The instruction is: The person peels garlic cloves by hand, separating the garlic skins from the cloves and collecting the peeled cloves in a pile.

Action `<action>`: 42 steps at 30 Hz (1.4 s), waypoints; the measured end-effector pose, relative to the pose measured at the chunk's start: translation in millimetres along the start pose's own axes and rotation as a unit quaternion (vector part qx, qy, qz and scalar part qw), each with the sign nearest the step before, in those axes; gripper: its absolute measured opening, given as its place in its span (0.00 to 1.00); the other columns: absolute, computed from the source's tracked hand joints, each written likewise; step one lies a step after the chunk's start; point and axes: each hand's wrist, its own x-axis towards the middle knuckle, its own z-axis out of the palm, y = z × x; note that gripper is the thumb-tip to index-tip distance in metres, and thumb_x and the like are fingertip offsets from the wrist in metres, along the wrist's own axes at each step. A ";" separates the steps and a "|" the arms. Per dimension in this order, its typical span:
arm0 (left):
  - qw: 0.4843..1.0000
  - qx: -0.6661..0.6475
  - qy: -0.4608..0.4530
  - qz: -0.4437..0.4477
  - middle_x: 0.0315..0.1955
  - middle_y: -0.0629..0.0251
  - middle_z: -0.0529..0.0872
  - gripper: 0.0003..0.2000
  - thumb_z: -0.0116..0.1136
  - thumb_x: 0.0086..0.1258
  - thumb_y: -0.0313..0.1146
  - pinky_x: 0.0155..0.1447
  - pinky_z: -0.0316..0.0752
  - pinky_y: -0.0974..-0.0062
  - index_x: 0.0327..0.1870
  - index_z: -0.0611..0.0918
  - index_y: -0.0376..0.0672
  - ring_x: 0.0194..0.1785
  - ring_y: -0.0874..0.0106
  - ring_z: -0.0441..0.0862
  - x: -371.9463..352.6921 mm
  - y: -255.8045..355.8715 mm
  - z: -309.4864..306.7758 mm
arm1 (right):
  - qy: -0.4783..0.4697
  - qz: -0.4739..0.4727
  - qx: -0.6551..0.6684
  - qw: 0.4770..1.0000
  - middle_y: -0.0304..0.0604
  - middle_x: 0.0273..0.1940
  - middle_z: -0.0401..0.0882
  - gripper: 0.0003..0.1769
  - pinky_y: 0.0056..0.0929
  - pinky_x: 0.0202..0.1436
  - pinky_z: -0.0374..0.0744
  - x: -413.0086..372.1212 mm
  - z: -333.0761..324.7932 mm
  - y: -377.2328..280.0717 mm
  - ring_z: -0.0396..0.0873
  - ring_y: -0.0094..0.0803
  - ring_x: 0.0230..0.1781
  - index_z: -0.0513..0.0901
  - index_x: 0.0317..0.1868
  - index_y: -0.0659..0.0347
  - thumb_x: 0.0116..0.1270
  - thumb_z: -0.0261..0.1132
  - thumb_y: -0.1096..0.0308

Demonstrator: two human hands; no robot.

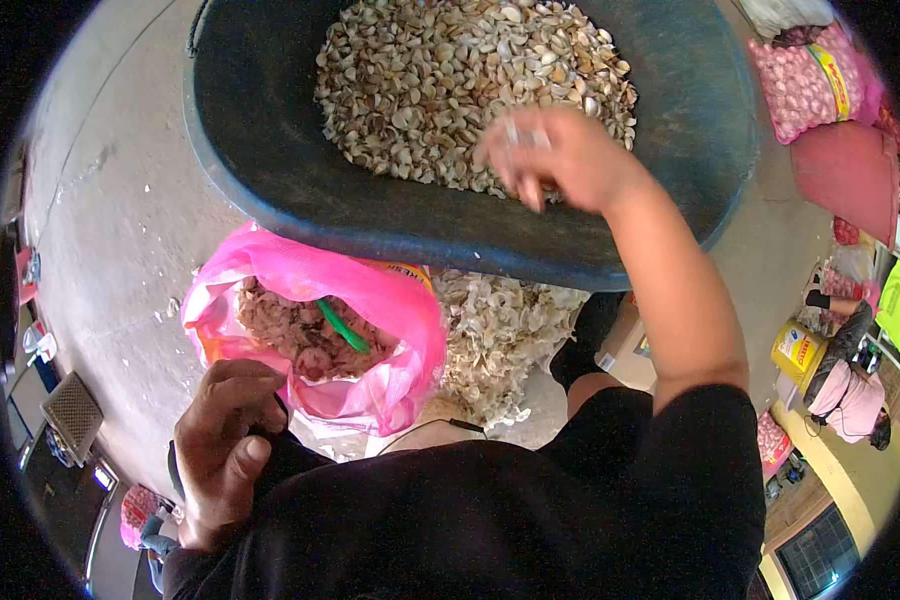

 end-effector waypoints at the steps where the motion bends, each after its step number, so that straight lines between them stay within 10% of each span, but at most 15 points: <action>1: 1.000 -0.003 0.001 0.000 0.44 0.56 0.72 0.19 0.60 0.57 0.34 0.39 0.69 0.79 0.46 0.73 0.32 0.36 0.74 0.73 -1.2 -1.2 0.1 | -0.098 0.032 0.014 0.995 0.40 0.29 0.77 0.16 0.18 0.27 0.74 -20.6 11.5 -7.9 0.75 0.21 0.25 0.76 0.42 0.66 0.54 0.64 0.68; 6: 1.000 -0.012 0.000 -0.001 0.44 0.56 0.72 0.19 0.60 0.57 0.34 0.39 0.69 0.80 0.47 0.73 0.32 0.35 0.74 0.73 -5.1 -6.0 0.7 | 0.011 0.083 -0.076 0.994 0.37 0.30 0.77 0.13 0.22 0.36 0.74 -24.4 30.8 -2.1 0.74 0.21 0.30 0.78 0.39 0.61 0.50 0.66 0.73; 8: 1.000 -0.001 0.003 -0.003 0.43 0.56 0.72 0.20 0.61 0.57 0.35 0.39 0.69 0.80 0.46 0.73 0.32 0.35 0.74 0.73 -3.6 -6.3 -0.6 | 0.077 -0.005 -0.416 0.906 0.44 0.30 0.77 0.07 0.30 0.35 0.75 21.0 22.4 21.7 0.76 0.37 0.30 0.78 0.32 0.63 0.49 0.63 0.72; 12: 1.000 0.014 0.017 -0.017 0.42 0.56 0.73 0.21 0.61 0.56 0.38 0.39 0.69 0.80 0.45 0.74 0.31 0.35 0.74 0.73 0.4 -6.2 -5.2 | -0.035 0.042 -0.615 0.786 0.49 0.38 0.73 0.15 0.39 0.41 0.74 104.0 21.3 122.4 0.73 0.45 0.42 0.75 0.43 0.60 0.52 0.56 0.73; 15: 0.999 0.008 0.032 -0.031 0.41 0.56 0.73 0.22 0.61 0.56 0.40 0.38 0.70 0.80 0.44 0.74 0.31 0.35 0.74 0.73 5.9 -7.5 -9.3 | -0.027 -0.030 -0.579 0.814 0.50 0.41 0.73 0.18 0.39 0.42 0.74 145.3 5.6 203.5 0.74 0.45 0.41 0.73 0.47 0.59 0.53 0.56 0.69; 19: 0.998 0.002 0.044 -0.055 0.40 0.56 0.73 0.22 0.62 0.55 0.41 0.38 0.70 0.80 0.44 0.74 0.31 0.34 0.75 0.72 13.6 -8.9 -11.9 | -0.081 0.103 -0.629 0.766 0.53 0.48 0.71 0.20 0.39 0.43 0.74 187.9 -24.8 187.0 0.76 0.47 0.36 0.72 0.52 0.58 0.57 0.54 0.67; 25: 0.997 0.007 0.054 -0.058 0.40 0.57 0.73 0.22 0.61 0.56 0.41 0.38 0.69 0.80 0.44 0.74 0.31 0.34 0.75 0.72 22.8 -7.0 -15.6 | 0.167 0.083 -0.578 0.795 0.48 0.44 0.76 0.18 0.40 0.45 0.72 158.7 3.2 115.9 0.73 0.44 0.44 0.75 0.48 0.59 0.55 0.53 0.72; 30: 0.997 0.029 0.053 -0.053 0.40 0.56 0.73 0.22 0.61 0.56 0.41 0.37 0.69 0.81 0.44 0.74 0.31 0.34 0.75 0.72 29.1 -8.6 -14.7 | -0.073 -0.074 -0.766 0.634 0.44 0.36 0.79 0.10 0.47 0.46 0.71 151.1 33.7 131.6 0.74 0.46 0.41 0.80 0.35 0.59 0.54 0.54 0.69; 33: 0.997 0.026 0.046 -0.057 0.40 0.56 0.74 0.22 0.61 0.56 0.41 0.37 0.69 0.80 0.44 0.74 0.31 0.34 0.75 0.72 31.3 -8.5 -13.5 | -0.047 0.037 -0.566 0.822 0.46 0.35 0.79 0.09 0.42 0.41 0.73 176.1 29.8 221.8 0.76 0.45 0.38 0.80 0.31 0.62 0.53 0.55 0.69; 42: 0.997 0.019 0.045 -0.057 0.41 0.56 0.73 0.21 0.60 0.57 0.40 0.38 0.69 0.80 0.44 0.74 0.31 0.34 0.75 0.72 34.4 -7.5 -10.3 | -0.096 -0.005 -0.537 0.838 0.54 0.37 0.77 0.12 0.40 0.41 0.75 174.1 25.7 177.9 0.77 0.47 0.37 0.79 0.37 0.62 0.56 0.53 0.70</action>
